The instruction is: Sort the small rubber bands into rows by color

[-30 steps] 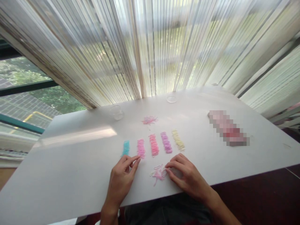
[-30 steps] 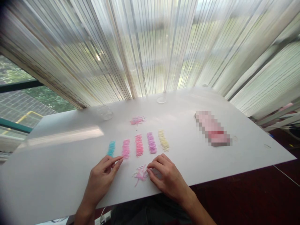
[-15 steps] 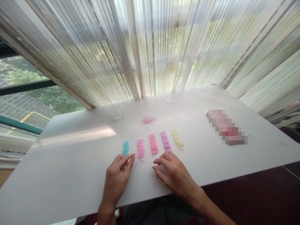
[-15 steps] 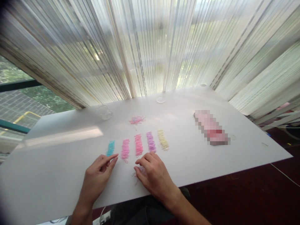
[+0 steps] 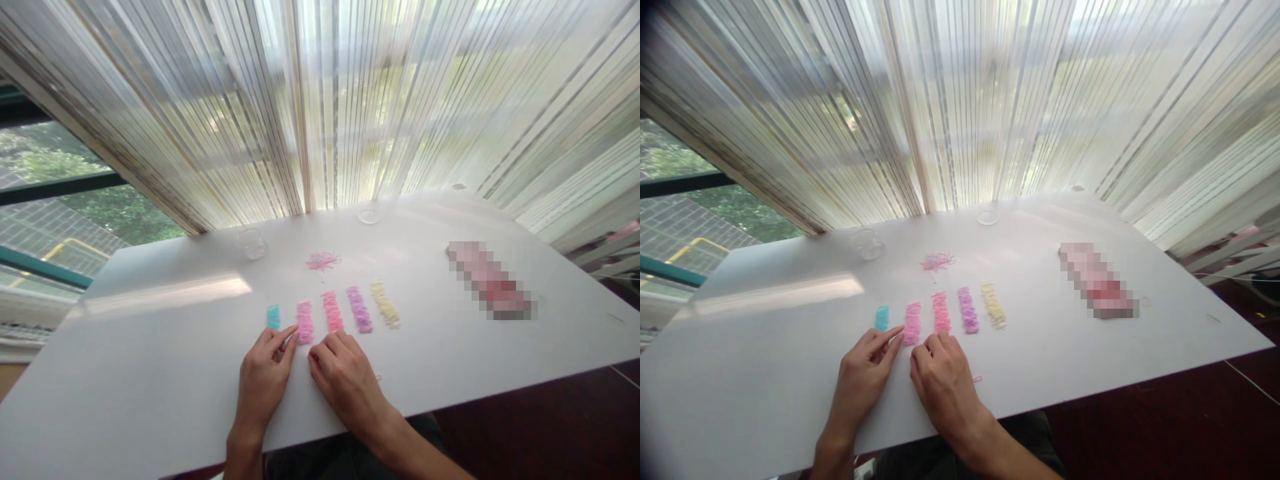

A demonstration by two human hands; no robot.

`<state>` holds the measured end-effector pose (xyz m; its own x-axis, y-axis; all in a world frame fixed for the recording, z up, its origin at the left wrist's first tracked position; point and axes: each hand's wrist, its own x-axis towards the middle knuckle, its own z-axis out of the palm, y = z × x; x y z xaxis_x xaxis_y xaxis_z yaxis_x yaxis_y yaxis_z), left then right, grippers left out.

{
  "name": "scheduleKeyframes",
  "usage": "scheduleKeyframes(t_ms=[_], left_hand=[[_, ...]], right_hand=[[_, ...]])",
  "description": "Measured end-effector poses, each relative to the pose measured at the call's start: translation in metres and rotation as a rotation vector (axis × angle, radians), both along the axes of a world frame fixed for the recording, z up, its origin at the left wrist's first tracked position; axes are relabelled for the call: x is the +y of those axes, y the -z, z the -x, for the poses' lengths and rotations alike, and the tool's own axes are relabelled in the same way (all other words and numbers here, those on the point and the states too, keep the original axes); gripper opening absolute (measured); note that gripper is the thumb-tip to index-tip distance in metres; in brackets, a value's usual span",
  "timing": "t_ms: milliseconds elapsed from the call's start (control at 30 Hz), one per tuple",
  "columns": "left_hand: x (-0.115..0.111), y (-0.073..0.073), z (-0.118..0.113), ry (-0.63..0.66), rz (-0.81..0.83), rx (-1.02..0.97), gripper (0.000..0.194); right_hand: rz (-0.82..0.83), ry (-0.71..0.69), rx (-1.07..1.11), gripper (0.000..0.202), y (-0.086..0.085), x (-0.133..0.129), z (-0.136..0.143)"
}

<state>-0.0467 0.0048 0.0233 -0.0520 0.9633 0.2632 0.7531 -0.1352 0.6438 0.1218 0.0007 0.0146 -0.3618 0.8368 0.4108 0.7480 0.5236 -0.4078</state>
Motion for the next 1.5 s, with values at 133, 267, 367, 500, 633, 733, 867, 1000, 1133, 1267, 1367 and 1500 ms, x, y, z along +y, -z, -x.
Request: scheduleKeyframes(t_ms=[133,267,367,500,633,733,867,1000,1133,1267,1367,1500], left_hand=[[-0.003,0.002,0.002,-0.013,-0.024,0.033,0.035],[-0.009,0.002,-0.002,-0.041,-0.098,0.050,0.034],[-0.017,0.000,-0.012,-0.053,-0.153,0.042,0.031],[-0.032,-0.003,-0.023,0.024,-0.151,0.023,0.027],[-0.046,-0.003,-0.028,0.145,-0.083,0.036,0.027],[-0.051,-0.003,-0.031,0.220,-0.048,0.070,0.027],[-0.053,-0.002,-0.033,0.255,-0.024,0.124,0.025],[-0.059,0.002,-0.033,0.266,0.034,0.152,0.022],[-0.066,0.007,-0.034,0.253,0.057,0.168,0.020],[-0.069,0.009,-0.034,0.243,0.050,0.176,0.019],[-0.069,0.009,-0.031,0.245,0.028,0.176,0.017],[-0.064,0.006,-0.025,0.206,-0.042,0.186,0.019]], right_hand=[[-0.004,-0.056,0.045,0.014,-0.009,0.004,-0.033],[-0.013,-0.059,0.019,0.013,-0.016,0.025,-0.062],[-0.003,-0.129,-0.050,0.015,-0.019,0.040,-0.066],[-0.009,-0.145,-0.059,0.017,-0.024,0.042,-0.067],[0.006,-0.077,0.100,0.019,-0.026,0.023,-0.081],[0.056,-0.064,0.164,0.017,-0.019,0.006,-0.093],[0.169,-0.101,0.188,0.020,-0.009,-0.008,-0.099],[0.238,-0.128,0.186,0.019,-0.008,-0.014,-0.098],[0.256,-0.159,0.215,0.018,-0.011,-0.019,-0.095],[0.259,-0.179,0.256,0.019,-0.010,-0.024,-0.096],[0.232,-0.169,0.268,0.019,-0.009,-0.027,-0.098],[0.205,-0.157,0.288,0.017,-0.009,-0.028,-0.101]])
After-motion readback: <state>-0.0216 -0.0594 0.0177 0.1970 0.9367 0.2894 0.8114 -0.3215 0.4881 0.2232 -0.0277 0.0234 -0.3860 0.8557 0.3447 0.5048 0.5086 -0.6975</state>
